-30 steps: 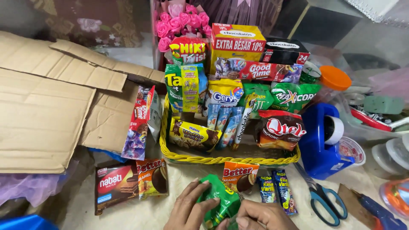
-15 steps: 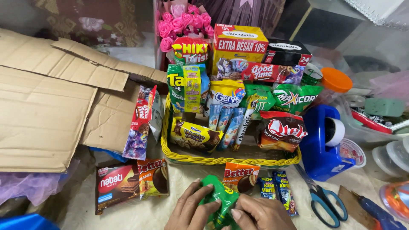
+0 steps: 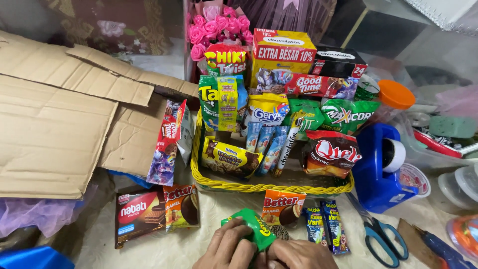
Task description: Arranging various snack packages like wafers, chips, and chocolates into a yellow gift basket.
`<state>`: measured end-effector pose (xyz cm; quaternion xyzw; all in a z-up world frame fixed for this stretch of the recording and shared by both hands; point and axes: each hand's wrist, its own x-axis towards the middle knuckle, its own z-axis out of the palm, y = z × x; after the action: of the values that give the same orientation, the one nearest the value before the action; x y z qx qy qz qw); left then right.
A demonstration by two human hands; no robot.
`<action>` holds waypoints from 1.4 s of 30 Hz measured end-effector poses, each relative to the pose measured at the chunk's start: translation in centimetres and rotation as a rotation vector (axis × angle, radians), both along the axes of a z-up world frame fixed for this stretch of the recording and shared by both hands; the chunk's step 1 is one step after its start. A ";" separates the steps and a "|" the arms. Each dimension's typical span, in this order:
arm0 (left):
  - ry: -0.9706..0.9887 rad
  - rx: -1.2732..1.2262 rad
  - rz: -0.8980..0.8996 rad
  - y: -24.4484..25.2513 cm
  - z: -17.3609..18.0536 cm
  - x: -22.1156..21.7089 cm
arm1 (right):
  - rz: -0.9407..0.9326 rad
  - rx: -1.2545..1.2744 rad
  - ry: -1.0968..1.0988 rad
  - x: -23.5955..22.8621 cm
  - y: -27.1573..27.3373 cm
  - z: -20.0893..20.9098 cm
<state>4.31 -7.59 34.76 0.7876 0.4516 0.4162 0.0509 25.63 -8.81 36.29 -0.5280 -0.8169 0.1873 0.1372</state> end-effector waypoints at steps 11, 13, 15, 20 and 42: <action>-0.031 0.136 -0.031 0.3 2.4 -0.6 | 0.042 0.101 0.047 -1.4 0.3 2.6; -0.022 0.217 0.023 0.4 2.0 -0.6 | 0.034 0.115 0.078 -1.8 0.5 2.6; -0.014 0.263 0.073 0.6 0.7 -0.6 | -0.074 0.219 0.065 -2.3 0.7 1.0; 0.050 0.244 0.060 0.9 -3.4 -0.4 | -0.111 0.088 -0.034 -1.5 0.9 -2.7; -0.013 0.207 0.173 0.7 -6.7 -1.1 | 0.067 0.489 -0.163 -2.8 3.2 -3.7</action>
<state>3.19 -6.87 28.07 0.7442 0.4719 0.4685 -0.0638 22.79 -5.57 32.59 -0.4653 -0.8632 -0.0547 0.1882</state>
